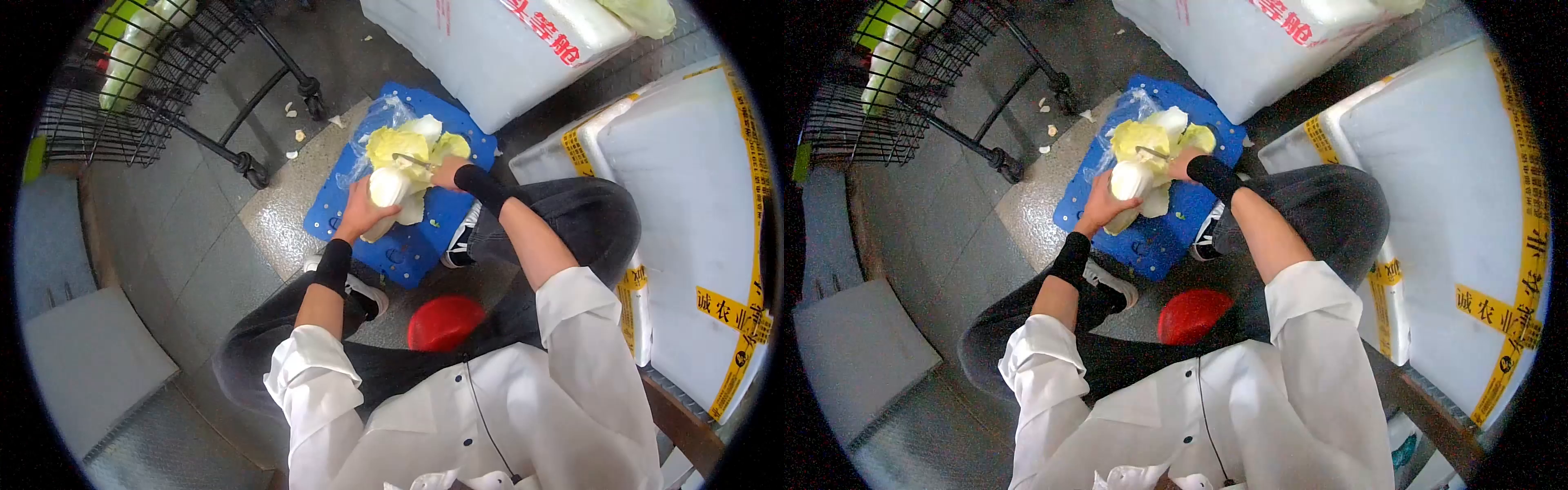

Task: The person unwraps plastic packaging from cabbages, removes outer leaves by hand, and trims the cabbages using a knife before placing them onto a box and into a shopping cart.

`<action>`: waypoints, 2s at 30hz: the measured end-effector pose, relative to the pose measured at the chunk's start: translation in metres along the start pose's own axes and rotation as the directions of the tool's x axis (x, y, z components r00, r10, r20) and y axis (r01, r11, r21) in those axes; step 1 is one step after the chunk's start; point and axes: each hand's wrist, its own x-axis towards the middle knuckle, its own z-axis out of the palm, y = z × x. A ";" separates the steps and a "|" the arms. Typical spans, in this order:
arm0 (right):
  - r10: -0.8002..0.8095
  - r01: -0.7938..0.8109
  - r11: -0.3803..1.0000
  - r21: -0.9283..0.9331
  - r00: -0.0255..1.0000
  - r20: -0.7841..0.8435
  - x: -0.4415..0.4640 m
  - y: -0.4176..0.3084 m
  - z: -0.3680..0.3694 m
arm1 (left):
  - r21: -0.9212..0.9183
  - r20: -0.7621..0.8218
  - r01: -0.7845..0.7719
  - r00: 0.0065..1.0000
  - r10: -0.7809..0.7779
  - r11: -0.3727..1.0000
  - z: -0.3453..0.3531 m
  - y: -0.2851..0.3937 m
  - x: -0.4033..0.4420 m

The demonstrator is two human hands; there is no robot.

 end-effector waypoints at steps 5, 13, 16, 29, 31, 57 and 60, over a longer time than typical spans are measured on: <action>-0.328 0.062 0.867 -0.494 0.818 -0.473 -0.024 -0.010 -0.004 | -0.092 -0.017 0.024 1.000 -0.026 0.995 -0.009 0.002 0.000; -0.213 0.142 0.972 -0.185 0.865 -0.454 -0.029 0.011 0.030 | 0.035 -0.133 0.020 0.991 -0.015 0.999 0.025 -0.001 -0.007; -0.264 0.189 0.959 -0.210 0.865 -0.426 -0.025 0.025 0.049 | 0.055 -0.149 0.100 0.985 -0.091 0.993 0.033 0.006 -0.010; -0.320 0.269 0.946 -0.182 0.867 -0.382 -0.010 0.033 0.070 | -0.112 -0.085 0.134 0.986 -0.144 0.985 0.030 -0.008 -0.004; -0.321 0.267 0.945 -0.191 0.873 -0.368 -0.010 0.031 0.068 | -0.125 -0.078 0.138 0.986 -0.148 0.983 0.028 -0.005 -0.004; -0.204 0.249 0.966 0.070 0.900 -0.384 0.015 0.042 0.088 | 0.058 0.031 0.094 0.995 -0.096 0.994 0.023 0.016 -0.013; -0.230 0.316 0.940 0.127 0.863 -0.450 0.008 0.039 0.080 | 0.162 -0.016 0.094 0.996 -0.092 0.982 0.025 0.026 -0.015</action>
